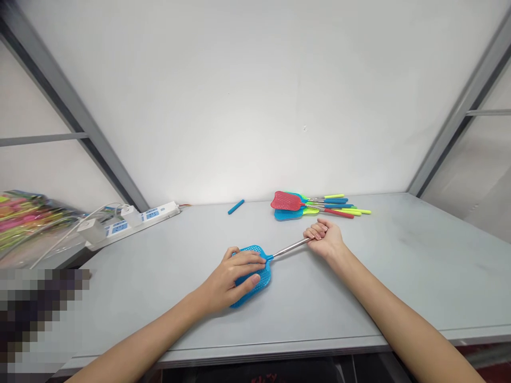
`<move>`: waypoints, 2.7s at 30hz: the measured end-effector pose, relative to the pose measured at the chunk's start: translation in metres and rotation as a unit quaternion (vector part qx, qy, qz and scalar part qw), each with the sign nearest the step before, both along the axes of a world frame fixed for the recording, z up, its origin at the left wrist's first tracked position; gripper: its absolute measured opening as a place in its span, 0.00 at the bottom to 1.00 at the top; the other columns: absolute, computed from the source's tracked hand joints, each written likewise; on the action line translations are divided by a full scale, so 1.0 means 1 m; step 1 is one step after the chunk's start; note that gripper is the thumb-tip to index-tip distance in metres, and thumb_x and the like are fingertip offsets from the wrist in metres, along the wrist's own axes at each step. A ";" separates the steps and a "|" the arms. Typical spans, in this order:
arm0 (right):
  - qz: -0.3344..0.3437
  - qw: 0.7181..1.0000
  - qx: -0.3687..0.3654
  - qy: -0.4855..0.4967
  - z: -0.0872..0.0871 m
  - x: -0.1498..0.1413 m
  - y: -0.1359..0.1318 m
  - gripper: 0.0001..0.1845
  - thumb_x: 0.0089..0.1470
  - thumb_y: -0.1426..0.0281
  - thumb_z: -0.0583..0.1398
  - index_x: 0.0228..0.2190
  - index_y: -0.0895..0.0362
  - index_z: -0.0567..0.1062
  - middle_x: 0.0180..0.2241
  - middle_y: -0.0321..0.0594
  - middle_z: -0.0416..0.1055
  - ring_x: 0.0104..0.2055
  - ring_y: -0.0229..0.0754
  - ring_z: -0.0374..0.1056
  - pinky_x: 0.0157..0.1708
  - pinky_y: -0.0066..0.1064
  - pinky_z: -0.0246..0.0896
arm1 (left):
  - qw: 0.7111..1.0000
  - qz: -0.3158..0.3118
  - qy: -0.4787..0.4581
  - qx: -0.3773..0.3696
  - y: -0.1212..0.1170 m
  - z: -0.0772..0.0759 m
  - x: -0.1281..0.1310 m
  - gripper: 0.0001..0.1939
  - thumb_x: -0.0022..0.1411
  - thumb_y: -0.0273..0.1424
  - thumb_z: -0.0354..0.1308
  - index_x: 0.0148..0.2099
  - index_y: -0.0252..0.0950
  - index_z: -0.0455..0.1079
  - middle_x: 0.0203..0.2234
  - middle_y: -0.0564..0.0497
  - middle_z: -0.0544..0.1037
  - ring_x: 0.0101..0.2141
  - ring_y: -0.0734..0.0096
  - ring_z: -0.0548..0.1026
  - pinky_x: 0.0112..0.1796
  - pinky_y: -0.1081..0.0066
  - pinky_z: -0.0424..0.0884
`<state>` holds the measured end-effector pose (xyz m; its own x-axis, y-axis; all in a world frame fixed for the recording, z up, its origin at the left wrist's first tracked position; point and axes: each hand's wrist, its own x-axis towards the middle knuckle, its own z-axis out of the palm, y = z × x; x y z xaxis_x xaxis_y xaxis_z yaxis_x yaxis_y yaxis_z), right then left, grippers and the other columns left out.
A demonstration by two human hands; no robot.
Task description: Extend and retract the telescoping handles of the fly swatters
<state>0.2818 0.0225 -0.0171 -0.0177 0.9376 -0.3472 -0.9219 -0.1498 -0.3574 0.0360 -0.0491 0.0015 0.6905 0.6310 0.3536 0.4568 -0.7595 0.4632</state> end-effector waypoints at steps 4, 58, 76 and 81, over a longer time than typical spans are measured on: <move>0.000 1.000 -0.001 -0.003 0.000 0.000 0.000 0.18 0.47 0.77 0.45 0.19 0.56 0.36 0.09 0.27 0.37 0.10 0.32 0.36 0.09 0.25 0.41 | 1.000 -0.018 -0.013 0.008 -0.001 -0.002 0.001 0.14 0.58 0.32 0.46 0.46 0.44 0.67 0.42 0.50 0.72 0.45 0.66 0.67 0.44 0.67 0.52; -0.051 0.998 -0.001 0.030 0.010 0.007 -0.001 0.18 0.44 0.81 0.46 0.18 0.55 0.38 0.11 0.26 0.35 0.10 0.31 0.35 0.09 0.26 0.41 | 0.897 0.074 -0.345 -0.265 0.016 -0.008 -0.005 0.22 0.61 0.38 0.36 0.43 0.35 0.69 0.42 0.47 0.72 0.44 0.63 0.66 0.44 0.63 0.59; -0.067 0.996 0.054 0.031 0.002 0.008 0.001 0.18 0.45 0.80 0.45 0.19 0.56 0.36 0.10 0.27 0.34 0.09 0.31 0.36 0.09 0.25 0.44 | 0.576 0.015 -0.492 -0.653 0.017 -0.010 -0.004 0.19 0.55 0.30 0.51 0.49 0.29 0.61 0.46 0.41 0.68 0.47 0.58 0.65 0.49 0.62 0.59; -0.059 0.995 0.068 0.035 -0.004 0.005 0.001 0.18 0.44 0.79 0.46 0.19 0.56 0.36 0.10 0.27 0.35 0.10 0.32 0.37 0.10 0.25 0.44 | 0.581 0.026 -0.480 -0.657 0.016 -0.017 -0.003 0.21 0.53 0.27 0.55 0.50 0.30 0.61 0.45 0.42 0.70 0.45 0.58 0.67 0.49 0.60 0.60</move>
<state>0.2868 0.0232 -0.0212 0.0760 0.9729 -0.2182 -0.9536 0.0070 -0.3011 0.0332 -0.0331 -0.0153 0.5412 0.8029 -0.2499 -0.4848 0.5407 0.6875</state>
